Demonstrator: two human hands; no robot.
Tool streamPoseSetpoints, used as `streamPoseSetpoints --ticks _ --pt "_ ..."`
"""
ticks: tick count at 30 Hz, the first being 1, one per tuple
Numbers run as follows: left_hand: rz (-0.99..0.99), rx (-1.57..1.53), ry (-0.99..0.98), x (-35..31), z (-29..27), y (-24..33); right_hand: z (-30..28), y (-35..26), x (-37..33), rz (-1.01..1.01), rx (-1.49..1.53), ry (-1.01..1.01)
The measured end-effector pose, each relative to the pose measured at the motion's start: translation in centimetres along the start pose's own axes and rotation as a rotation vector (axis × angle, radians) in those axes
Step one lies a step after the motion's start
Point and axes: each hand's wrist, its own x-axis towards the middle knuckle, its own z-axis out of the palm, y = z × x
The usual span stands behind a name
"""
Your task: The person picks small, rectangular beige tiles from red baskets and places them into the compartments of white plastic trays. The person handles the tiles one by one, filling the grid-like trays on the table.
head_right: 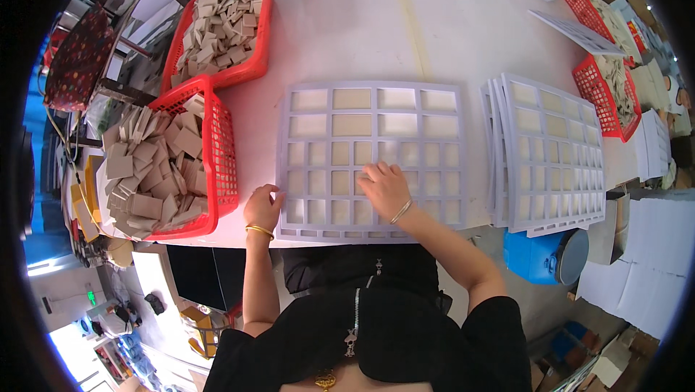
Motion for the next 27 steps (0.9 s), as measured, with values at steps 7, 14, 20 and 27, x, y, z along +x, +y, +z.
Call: streamPoseSetpoints --ticks 7,14,20,27 --pt "-0.014 0.103 -0.114 0.9 -0.2 0.8 -1.6 -0.1 -1.4 0.184 0.212 -0.275" --pt "-0.094 0.045 -0.171 1.5 -0.2 1.1 -2.1 9.8 -8.8 0.646 -0.281 0.49" --pt "-0.077 -0.11 -0.177 2.0 0.2 -0.1 -1.7 11.9 -13.1 1.127 0.539 0.327" --pt "-0.054 -0.449 -0.274 1.3 -0.5 -2.8 -7.4 8.7 -9.1 0.934 0.509 0.697"
